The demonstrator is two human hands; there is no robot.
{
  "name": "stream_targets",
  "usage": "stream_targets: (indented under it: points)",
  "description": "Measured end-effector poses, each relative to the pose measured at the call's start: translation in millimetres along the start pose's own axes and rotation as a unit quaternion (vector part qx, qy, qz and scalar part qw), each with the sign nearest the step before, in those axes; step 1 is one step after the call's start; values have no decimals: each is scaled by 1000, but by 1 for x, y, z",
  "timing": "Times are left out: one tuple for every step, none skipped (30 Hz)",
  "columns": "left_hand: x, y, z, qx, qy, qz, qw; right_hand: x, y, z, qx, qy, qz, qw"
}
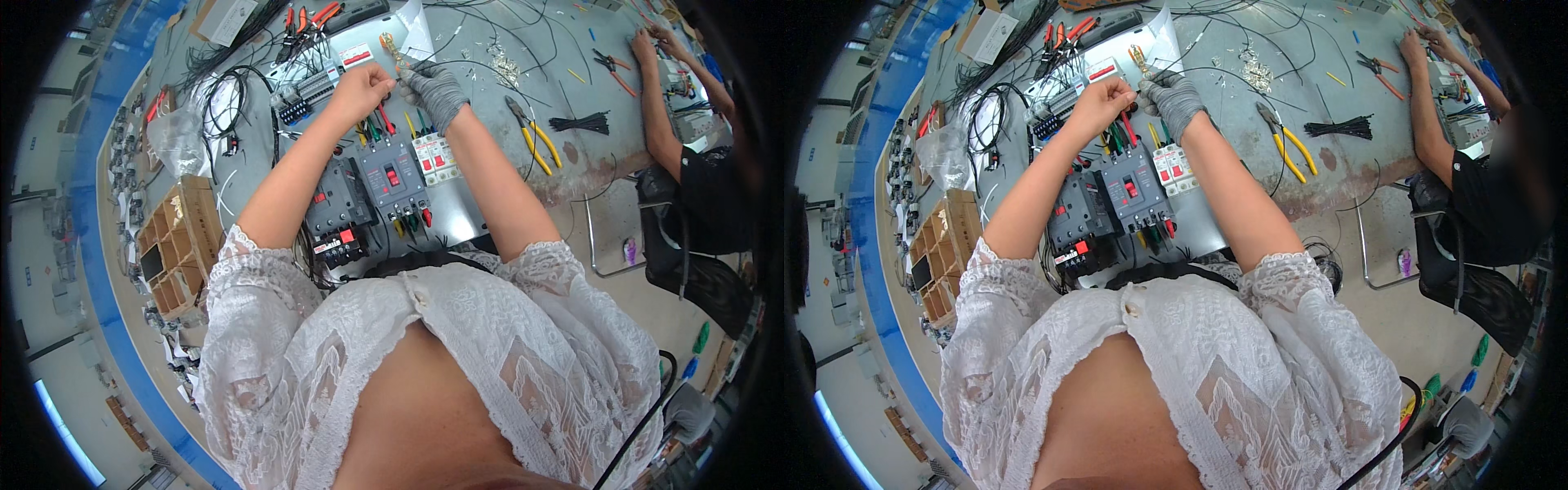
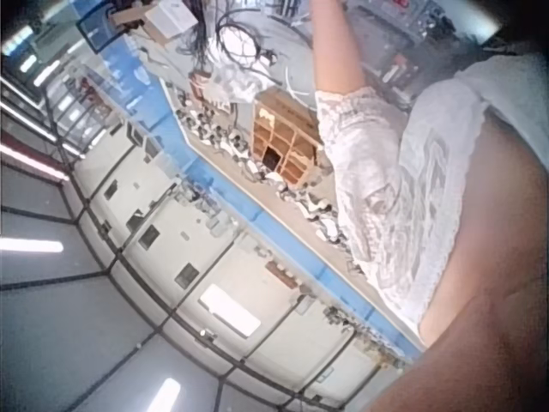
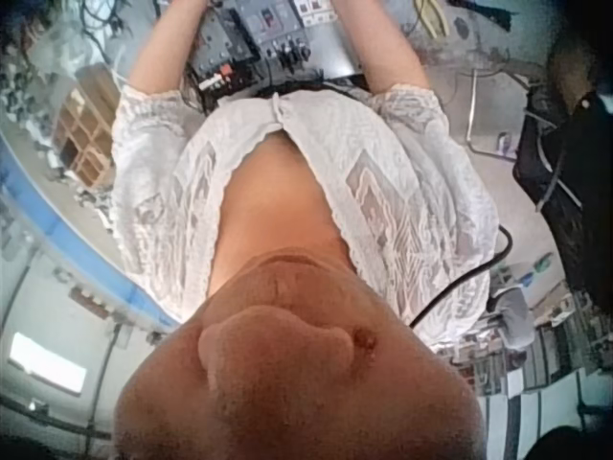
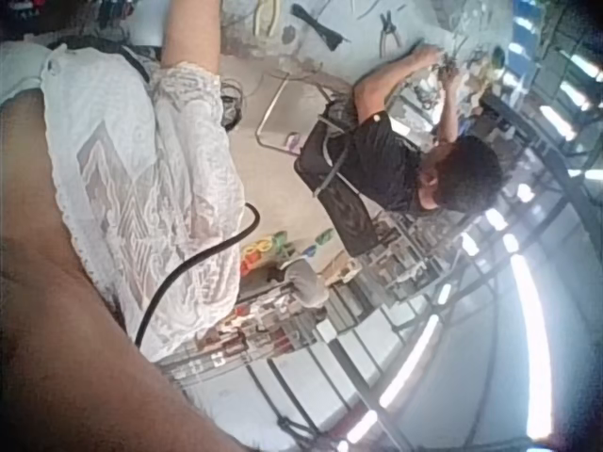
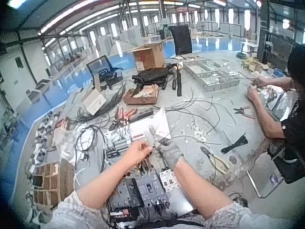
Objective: The person connects colored wires to terminals on an electrical control panel using a screwdriver and pliers. They strip wire ends, insert them into terminal blocks, and tighten connections while working at a bench with various tools and components.
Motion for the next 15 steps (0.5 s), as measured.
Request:
stream_targets:
  points:
    - [-1,5,1,33,17,23,999,-1,-1,1,-11,9,-13,1000]
    - [-3,12,-1,66,34,46,996,-1,-1,1,-22,18,-27,999]
    - [-4,13,0,88,36,68,993,1,0,0,-31,15,-25,999]
    - [-4,14,0,109,38,91,989,3,1,-3,-40,12,-23,999]
    - [-3,15,0,131,39,114,984,4,1,-3,-48,10,-21,999]
    - [-2,13,0,109,36,97,989,4,1,-2,-77,4,-19,997]
    - [-2,11,-1,87,32,81,992,3,2,-1,-106,-2,-17,994]
    - [-3,10,-3,67,29,62,995,1,2,3,-133,-10,-14,991]
    - [-4,11,-4,70,23,59,996,0,1,5,-160,2,-1,987]
    - [-5,11,-5,73,17,55,996,-1,0,7,-186,13,11,982]
    - [-7,12,-5,75,12,52,996,-2,0,8,-214,24,24,976]
    - [-6,9,-5,51,10,54,997,-2,0,9,-219,17,32,975]
    - [-4,3,-6,26,8,55,998,-3,0,11,-223,10,40,974]
    - [-5,6,-6,-1,7,57,998,-4,-2,12,-230,4,50,972]
    - [-4,5,-8,-43,-1,24,999,-7,-3,10,-216,25,56,975]
Point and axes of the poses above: each hand's wrist, its own x-axis towards the middle knuckle, its own z-axis out of the palm, y = z × x, the point moved 4 cm from there along x, towards the middle knuckle, and after that the axes turned 2 degrees about x, right-handed, at the moved point
